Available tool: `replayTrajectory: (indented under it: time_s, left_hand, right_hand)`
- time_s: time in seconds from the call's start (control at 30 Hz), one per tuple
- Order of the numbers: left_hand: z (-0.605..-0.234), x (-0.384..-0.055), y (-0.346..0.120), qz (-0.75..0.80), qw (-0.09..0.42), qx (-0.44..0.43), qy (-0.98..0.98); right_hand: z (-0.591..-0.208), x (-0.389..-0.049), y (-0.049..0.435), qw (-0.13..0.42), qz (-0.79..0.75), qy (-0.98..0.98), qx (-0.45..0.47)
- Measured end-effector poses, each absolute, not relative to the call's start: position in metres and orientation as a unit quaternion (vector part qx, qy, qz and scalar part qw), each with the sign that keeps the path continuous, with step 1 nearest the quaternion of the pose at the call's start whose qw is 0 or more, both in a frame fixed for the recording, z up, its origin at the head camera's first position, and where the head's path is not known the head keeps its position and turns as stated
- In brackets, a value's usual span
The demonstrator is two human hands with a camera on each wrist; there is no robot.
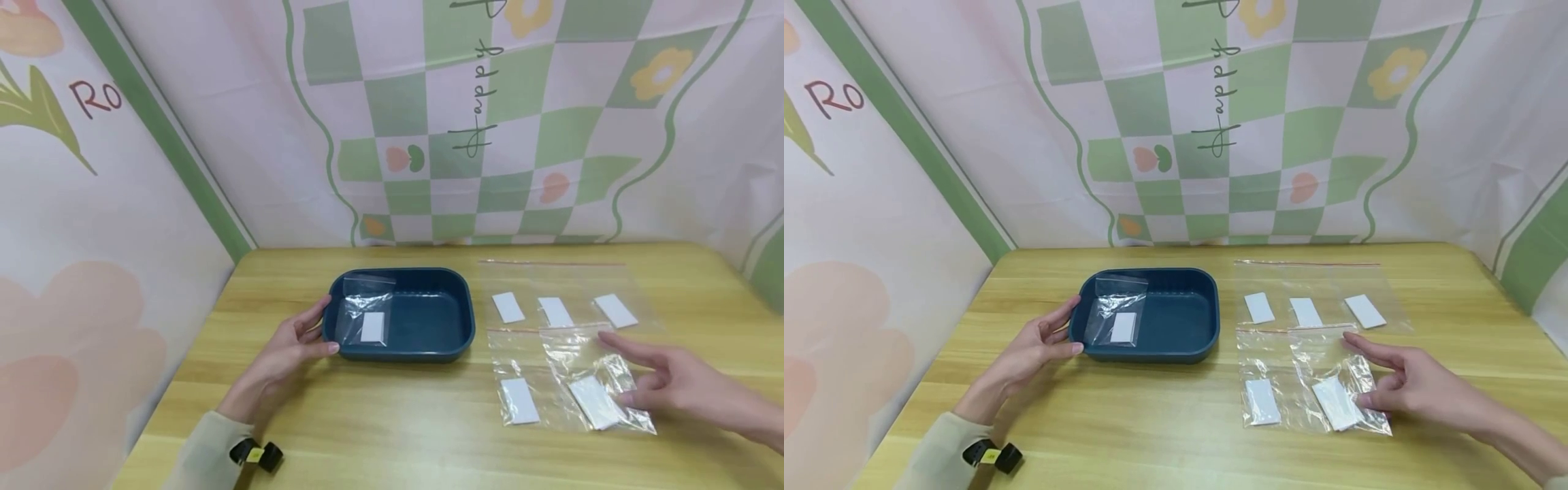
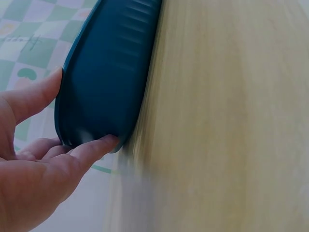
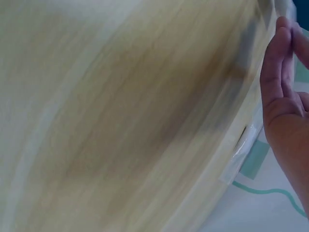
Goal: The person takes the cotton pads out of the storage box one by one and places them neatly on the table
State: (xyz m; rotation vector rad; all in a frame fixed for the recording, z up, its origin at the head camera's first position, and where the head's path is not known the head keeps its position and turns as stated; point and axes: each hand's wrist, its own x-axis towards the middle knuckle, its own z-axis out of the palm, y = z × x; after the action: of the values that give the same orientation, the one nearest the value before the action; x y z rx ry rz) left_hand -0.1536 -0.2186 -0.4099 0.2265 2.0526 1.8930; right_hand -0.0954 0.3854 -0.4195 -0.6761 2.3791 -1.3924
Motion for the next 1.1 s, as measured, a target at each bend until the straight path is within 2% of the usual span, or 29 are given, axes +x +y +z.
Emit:
replayTrajectory:
  time_s: [0.23, 0.6, 1.1]
  left_hand:
    - [-0.411, -0.155, -0.219, 0.667, 0.168, 0.082, 0.721]
    - [-0.412, -0.154, -0.219, 0.666, 0.168, 0.078, 0.722]
    - [-0.412, -0.154, -0.219, 0.656, 0.163, 0.08, 0.732]
  right_hand:
    - [-0.425, -0.095, 0.386, 0.119, -0.43, 0.859, -0.251]
    - [-0.426, -0.091, 0.383, 0.074, -0.363, 0.905, -0.209]
    - [-0.433, -0.091, 0.382, 0.057, -0.349, 0.913, -0.201]
